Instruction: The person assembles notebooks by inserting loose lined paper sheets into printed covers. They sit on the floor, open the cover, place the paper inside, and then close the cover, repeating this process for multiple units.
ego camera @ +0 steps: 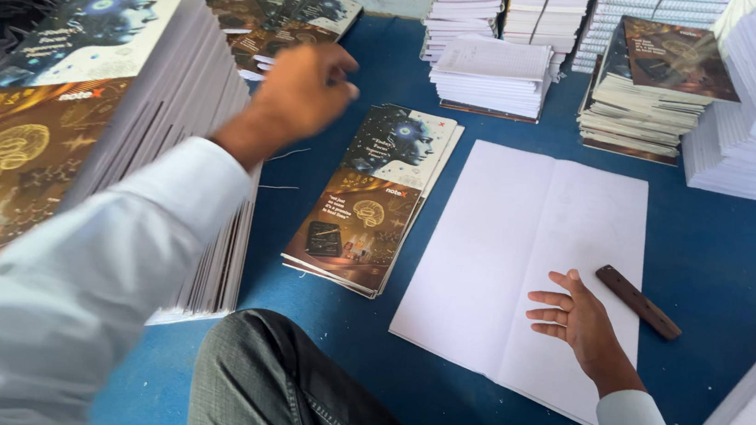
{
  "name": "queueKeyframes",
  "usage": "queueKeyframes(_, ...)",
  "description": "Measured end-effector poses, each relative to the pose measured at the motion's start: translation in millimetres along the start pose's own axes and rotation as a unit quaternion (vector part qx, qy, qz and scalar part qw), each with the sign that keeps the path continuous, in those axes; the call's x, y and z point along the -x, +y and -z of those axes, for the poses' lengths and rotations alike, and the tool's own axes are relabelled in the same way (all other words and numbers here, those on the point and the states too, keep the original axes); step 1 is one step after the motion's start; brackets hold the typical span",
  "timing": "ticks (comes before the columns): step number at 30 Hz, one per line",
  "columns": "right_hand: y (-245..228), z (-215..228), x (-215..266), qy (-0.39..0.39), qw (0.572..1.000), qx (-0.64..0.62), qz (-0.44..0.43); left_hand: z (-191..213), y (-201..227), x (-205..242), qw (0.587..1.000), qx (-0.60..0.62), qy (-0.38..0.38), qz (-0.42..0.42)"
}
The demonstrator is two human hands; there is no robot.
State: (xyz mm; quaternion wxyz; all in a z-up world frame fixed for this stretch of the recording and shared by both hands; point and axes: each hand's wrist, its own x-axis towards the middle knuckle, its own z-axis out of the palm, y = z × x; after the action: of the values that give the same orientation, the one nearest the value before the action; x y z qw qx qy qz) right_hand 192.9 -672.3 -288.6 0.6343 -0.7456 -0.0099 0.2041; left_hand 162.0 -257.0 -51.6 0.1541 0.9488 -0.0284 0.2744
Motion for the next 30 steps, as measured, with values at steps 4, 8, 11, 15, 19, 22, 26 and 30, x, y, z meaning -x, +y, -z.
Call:
queueKeyframes(4, 1, 1, -4, 0.001, 1.000, -0.004, -0.008, -54, 21, 10, 0.998, 0.062, -0.012, 0.012)
queueKeyframes(8, 3, 1, -5, -0.002, 1.000, 0.008, -0.007, -88, 37, 31, 0.981, 0.161, -0.041, 0.097)
queueKeyframes(11, 2, -1, -5, -0.001, 1.000, 0.017, -0.011, -100, 44, 50, 0.962, 0.181, -0.091, 0.182)
queueKeyframes(15, 5, -2, -5, 0.002, 0.999, 0.036, -0.012, -126, 40, 70, 0.944, 0.214, -0.112, 0.226)
queueKeyframes(19, 11, -3, -9, 0.004, 0.997, 0.069, -0.018, -158, 30, 85, 0.949, 0.203, -0.092, 0.223)
queueKeyframes(22, 19, -6, -15, 0.008, 0.996, 0.090, -0.025, -187, 25, 101, 0.915, 0.216, -0.155, 0.302)
queueKeyframes(26, 29, -11, -18, 0.010, 0.991, 0.125, -0.041, -244, 12, 133, 0.913, 0.216, -0.157, 0.307)
queueKeyframes(30, 36, -15, -18, 0.003, 0.984, 0.171, -0.046, -289, -3, 163, 0.883, 0.223, -0.228, 0.344)
